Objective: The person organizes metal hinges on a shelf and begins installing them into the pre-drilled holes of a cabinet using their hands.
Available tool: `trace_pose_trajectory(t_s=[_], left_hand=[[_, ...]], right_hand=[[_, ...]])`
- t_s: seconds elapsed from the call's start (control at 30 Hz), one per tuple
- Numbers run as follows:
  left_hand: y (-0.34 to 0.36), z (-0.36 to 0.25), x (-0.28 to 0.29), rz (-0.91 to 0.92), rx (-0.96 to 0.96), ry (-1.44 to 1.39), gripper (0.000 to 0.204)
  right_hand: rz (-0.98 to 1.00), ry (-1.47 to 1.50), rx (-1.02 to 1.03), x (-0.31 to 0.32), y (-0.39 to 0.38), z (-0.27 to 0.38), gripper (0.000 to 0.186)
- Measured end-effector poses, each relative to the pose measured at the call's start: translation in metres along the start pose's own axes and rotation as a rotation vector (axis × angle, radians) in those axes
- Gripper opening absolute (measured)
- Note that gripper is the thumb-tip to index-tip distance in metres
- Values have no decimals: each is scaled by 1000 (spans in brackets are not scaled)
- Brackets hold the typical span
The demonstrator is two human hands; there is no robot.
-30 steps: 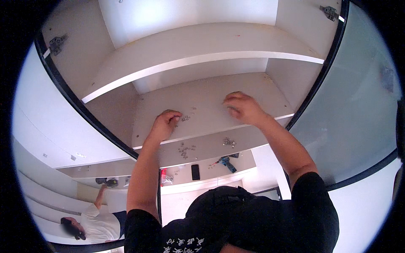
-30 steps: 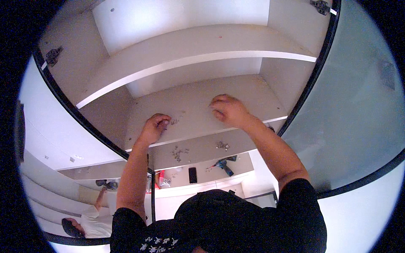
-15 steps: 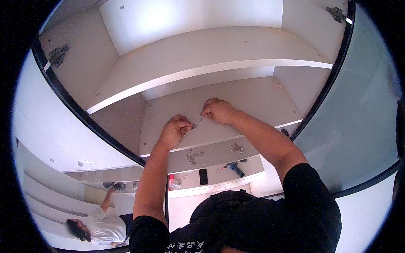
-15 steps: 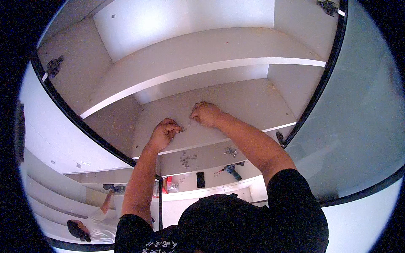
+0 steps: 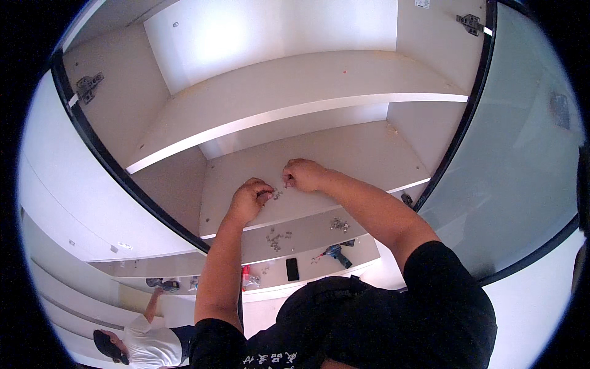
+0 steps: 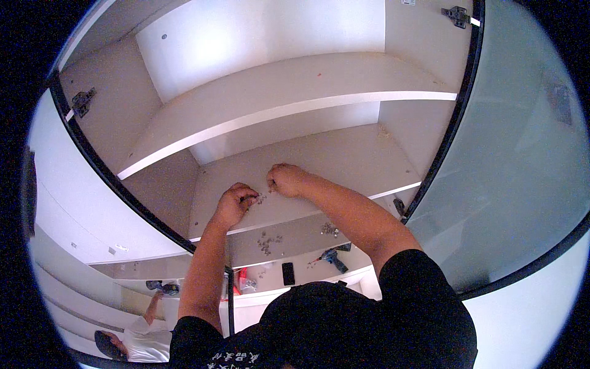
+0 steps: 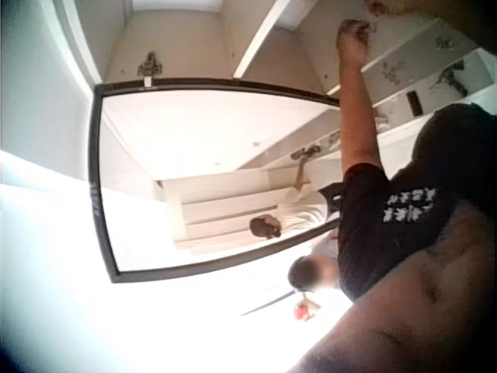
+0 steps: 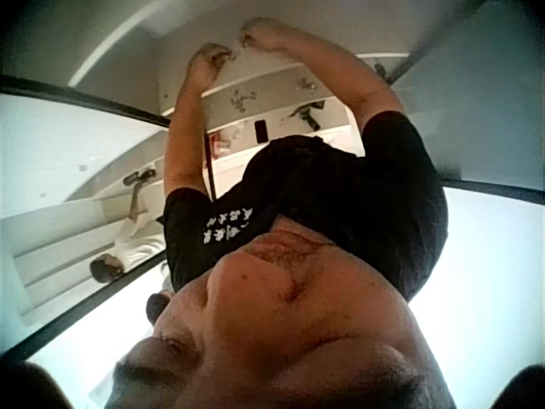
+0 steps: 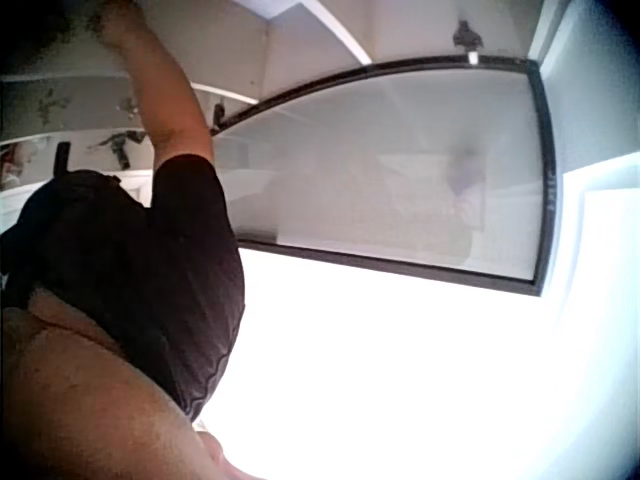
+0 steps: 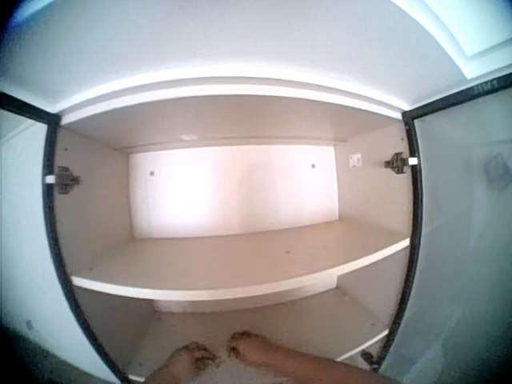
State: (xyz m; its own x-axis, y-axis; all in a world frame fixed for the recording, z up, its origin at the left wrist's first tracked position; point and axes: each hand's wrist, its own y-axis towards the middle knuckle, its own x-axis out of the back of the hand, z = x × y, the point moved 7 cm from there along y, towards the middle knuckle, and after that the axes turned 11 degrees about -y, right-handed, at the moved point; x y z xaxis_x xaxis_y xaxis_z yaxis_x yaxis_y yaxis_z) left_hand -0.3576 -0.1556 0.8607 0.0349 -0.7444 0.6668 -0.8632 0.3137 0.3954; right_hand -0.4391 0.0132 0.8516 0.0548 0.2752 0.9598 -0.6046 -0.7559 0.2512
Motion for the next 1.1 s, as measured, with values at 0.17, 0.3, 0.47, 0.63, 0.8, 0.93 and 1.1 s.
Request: trace_pose_trajectory(t_s=[0.17,0.3,0.47,0.63,0.8,0.93,1.1], left_hand=[[15,-4,-9,0,5,-66,16],[-18,6,13,-44,59,109,13],[-7,-9,7,-76,7,123,12],[-2,-16,-2,-107,16,156,12],[-4,-9,0,-163,-35,153,13],[-4,-9,2,-144,41,155,13],[-4,-4,1,-175,-2,145,13]], right_hand=[[-99,154,16,19,-23,-20,19],[-28,455,5,99,-89,27,14],[-320,409,269,279,-196,46,12],[-674,110,-223,407,-215,9,10],[-578,-152,-329,458,-143,-92,16],[-243,-722,-461,481,-84,-186,22],[31,-897,-496,452,-48,-286,18]])
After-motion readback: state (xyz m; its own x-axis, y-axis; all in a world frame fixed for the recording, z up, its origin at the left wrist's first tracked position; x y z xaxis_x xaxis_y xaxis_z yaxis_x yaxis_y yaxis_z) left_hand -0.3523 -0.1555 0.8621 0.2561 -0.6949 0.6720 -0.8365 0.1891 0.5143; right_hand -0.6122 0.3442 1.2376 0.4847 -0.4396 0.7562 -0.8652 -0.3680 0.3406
